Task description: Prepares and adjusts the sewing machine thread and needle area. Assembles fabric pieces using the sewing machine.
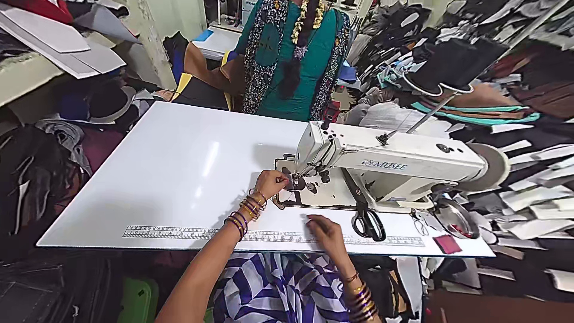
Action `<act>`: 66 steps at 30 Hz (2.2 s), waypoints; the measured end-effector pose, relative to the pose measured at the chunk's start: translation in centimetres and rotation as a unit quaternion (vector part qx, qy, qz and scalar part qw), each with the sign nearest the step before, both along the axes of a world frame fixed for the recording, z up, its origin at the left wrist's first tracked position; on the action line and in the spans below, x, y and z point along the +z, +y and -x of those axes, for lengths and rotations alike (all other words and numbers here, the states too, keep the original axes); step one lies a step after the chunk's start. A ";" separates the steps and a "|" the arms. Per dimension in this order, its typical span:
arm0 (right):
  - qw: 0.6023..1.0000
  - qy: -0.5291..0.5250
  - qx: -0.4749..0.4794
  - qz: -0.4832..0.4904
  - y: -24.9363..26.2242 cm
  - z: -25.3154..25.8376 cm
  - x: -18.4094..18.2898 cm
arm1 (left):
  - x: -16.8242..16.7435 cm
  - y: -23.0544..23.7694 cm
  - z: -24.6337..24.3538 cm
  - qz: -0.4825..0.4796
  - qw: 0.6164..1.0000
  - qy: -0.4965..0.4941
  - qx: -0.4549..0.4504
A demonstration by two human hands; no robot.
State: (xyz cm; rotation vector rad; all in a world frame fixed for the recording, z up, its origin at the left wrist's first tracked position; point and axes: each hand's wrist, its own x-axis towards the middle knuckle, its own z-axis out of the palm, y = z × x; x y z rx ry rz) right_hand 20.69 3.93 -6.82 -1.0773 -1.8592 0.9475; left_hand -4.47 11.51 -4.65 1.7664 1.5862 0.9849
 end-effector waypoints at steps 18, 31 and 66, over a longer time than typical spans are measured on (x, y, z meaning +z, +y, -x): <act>0.997 -0.020 -0.075 -0.012 0.8 0.1 -0.7 | 0.7 2.2 -1.4 0.090 0.991 0.069 -0.072; 0.997 -0.036 -0.062 -0.021 0.7 0.0 -0.6 | 1.1 1.0 -1.4 0.068 0.995 0.047 -0.051; 0.950 -0.275 -0.107 -0.104 10.8 7.0 1.4 | 1.3 1.4 -2.7 0.066 0.987 0.148 -0.009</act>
